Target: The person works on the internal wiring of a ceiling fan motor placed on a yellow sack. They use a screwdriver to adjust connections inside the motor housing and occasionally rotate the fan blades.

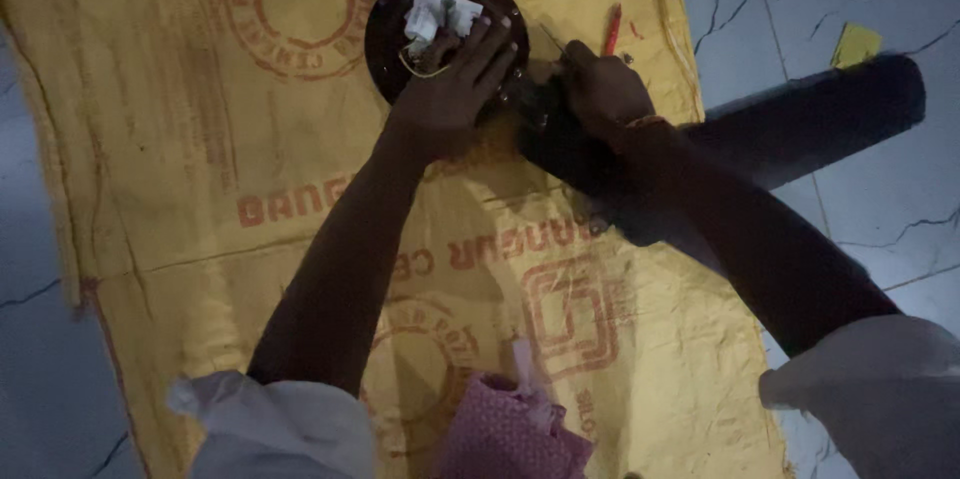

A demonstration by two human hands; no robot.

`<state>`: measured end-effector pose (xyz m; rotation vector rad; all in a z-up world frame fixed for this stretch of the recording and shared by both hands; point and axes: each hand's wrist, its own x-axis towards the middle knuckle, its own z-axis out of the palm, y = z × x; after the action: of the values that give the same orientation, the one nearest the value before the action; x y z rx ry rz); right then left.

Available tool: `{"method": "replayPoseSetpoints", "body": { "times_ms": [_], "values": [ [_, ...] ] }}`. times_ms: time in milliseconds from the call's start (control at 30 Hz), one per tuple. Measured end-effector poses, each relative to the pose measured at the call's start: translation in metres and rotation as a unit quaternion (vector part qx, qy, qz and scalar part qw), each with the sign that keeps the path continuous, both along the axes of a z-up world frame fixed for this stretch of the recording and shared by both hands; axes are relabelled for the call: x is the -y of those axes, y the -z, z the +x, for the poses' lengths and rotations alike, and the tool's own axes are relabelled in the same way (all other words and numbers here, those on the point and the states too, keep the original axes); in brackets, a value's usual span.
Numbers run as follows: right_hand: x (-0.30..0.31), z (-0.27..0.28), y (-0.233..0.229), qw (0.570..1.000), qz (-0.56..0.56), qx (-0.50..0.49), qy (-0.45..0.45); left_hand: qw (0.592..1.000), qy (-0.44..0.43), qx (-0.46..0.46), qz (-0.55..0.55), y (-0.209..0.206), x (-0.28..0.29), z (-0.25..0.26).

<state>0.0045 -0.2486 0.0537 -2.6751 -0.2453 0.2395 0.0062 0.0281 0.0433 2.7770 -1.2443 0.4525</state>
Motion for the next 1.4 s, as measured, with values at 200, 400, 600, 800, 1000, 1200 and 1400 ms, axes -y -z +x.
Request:
{"method": "replayPoseSetpoints", "body": {
  "times_ms": [200, 400, 600, 800, 1000, 1200, 1400],
  "values": [
    [0.008, 0.022, 0.003, 0.999, -0.041, 0.005, -0.028, 0.987, -0.047, -0.092, -0.127, -0.002, 0.014, -0.007],
    [0.002, 0.011, 0.007, 0.999, -0.021, 0.011, 0.023, 0.986, -0.079, -0.052, -0.139, 0.001, 0.02, -0.008],
    [-0.011, -0.002, 0.006, 0.997, -0.02, 0.014, 0.073, 0.987, -0.112, 0.016, -0.113, 0.015, 0.026, -0.007],
    [-0.016, -0.014, 0.014, 0.998, -0.015, 0.017, 0.061, 0.982, -0.069, -0.091, -0.152, 0.015, 0.015, -0.002],
    [-0.013, -0.007, 0.014, 1.0, -0.015, 0.009, 0.024, 0.996, -0.046, -0.027, -0.079, 0.009, 0.008, 0.002],
    [-0.014, -0.014, 0.011, 0.999, 0.01, 0.008, 0.05, 0.981, -0.066, -0.1, -0.152, 0.003, 0.018, -0.001],
    [-0.016, -0.022, 0.024, 0.996, 0.035, 0.02, 0.074, 0.983, -0.037, -0.082, -0.161, -0.003, 0.007, -0.003]
  ]
}}
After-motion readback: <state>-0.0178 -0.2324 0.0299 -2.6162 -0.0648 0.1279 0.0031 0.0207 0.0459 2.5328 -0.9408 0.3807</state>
